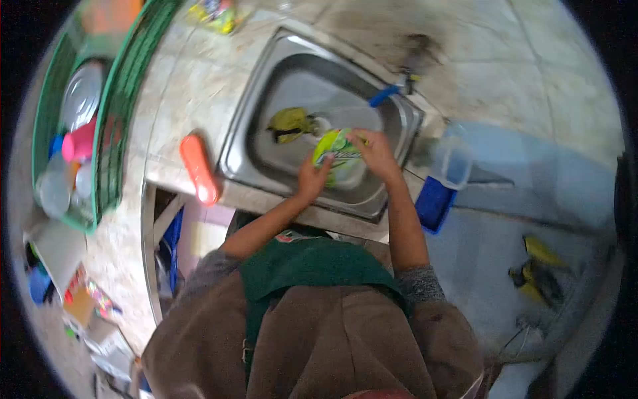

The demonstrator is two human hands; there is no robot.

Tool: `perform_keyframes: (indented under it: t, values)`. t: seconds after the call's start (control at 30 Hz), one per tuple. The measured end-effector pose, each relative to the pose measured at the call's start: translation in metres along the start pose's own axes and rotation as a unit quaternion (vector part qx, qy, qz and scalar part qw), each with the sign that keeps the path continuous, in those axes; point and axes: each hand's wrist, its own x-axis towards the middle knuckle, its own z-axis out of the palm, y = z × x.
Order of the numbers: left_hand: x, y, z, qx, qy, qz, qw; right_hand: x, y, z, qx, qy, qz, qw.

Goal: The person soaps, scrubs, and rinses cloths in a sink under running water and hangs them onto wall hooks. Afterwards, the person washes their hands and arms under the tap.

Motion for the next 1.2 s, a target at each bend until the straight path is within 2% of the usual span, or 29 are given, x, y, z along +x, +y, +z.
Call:
perform_keyframes:
  t: [0.07, 0.13, 0.2, 0.27, 0.3, 0.37, 0.47, 0.57, 0.67, 0.77, 0.8, 0.9, 1.0, 1.1, 1.13, 1.17, 1.2]
  values:
    - [0.013, 0.009, -0.009, 0.076, -0.04, 0.136, 0.987, -0.036, -0.02, -0.033, 0.003, 0.044, -0.024, 0.999]
    - [0.028, 0.013, -0.016, 0.09, -0.025, 0.243, 0.966, -0.055, -0.013, -0.058, 0.041, 0.078, -0.052, 0.995]
    - [0.04, 0.024, -0.026, 0.129, 0.021, 0.174, 0.976, -0.065, -0.024, -0.103, 0.002, 0.146, -0.079, 0.986]
    - [0.07, 0.002, -0.041, 0.25, 0.085, 0.115, 0.958, -0.067, -0.024, -0.152, -0.006, 0.191, -0.112, 0.975]
    - [0.079, -0.008, -0.045, 0.326, 0.119, 0.086, 0.934, -0.066, -0.017, -0.177, 0.004, 0.205, -0.132, 0.97]
    - [0.096, -0.02, -0.049, 0.467, 0.188, 0.027, 0.864, -0.063, -0.016, -0.225, -0.032, 0.188, -0.093, 0.977]
    - [0.111, -0.032, -0.053, 0.515, 0.125, 0.027, 0.847, -0.056, -0.02, -0.27, -0.101, 0.16, -0.087, 0.978]
    - [0.126, -0.053, -0.061, 0.412, -0.038, 0.008, 0.91, -0.045, 0.014, -0.295, -0.197, 0.173, -0.035, 0.964]
    - [0.126, -0.054, -0.049, 0.286, -0.088, 0.012, 0.954, -0.039, 0.061, -0.298, -0.357, 0.214, -0.041, 0.908]
    - [0.119, -0.046, -0.03, 0.089, -0.14, 0.029, 0.986, -0.037, 0.12, -0.286, -0.271, 0.265, -0.011, 0.925]
    - [0.119, -0.045, -0.022, -0.005, -0.168, -0.011, 0.986, -0.042, 0.112, -0.284, -0.275, 0.278, 0.007, 0.921]
    - [0.119, -0.022, -0.001, -0.126, -0.149, -0.056, 0.979, -0.05, 0.119, -0.288, -0.175, 0.265, -0.011, 0.948]
    - [0.119, 0.022, 0.014, -0.15, -0.119, -0.05, 0.98, -0.061, 0.087, -0.279, -0.363, 0.329, -0.099, 0.866]
    - [0.133, 0.03, 0.023, -0.275, -0.131, -0.038, 0.952, -0.067, 0.001, -0.214, -0.293, 0.489, -0.086, 0.817]
    - [0.13, 0.036, 0.022, -0.311, -0.131, -0.047, 0.94, -0.055, 0.003, -0.174, -0.147, 0.503, -0.033, 0.851]
    - [0.124, 0.045, 0.02, -0.346, -0.132, -0.055, 0.927, -0.043, 0.006, -0.129, 0.01, 0.466, -0.108, 0.878]
    - [0.119, 0.051, 0.018, -0.38, -0.133, -0.063, 0.913, -0.016, 0.026, -0.077, 0.049, 0.435, -0.129, 0.89]
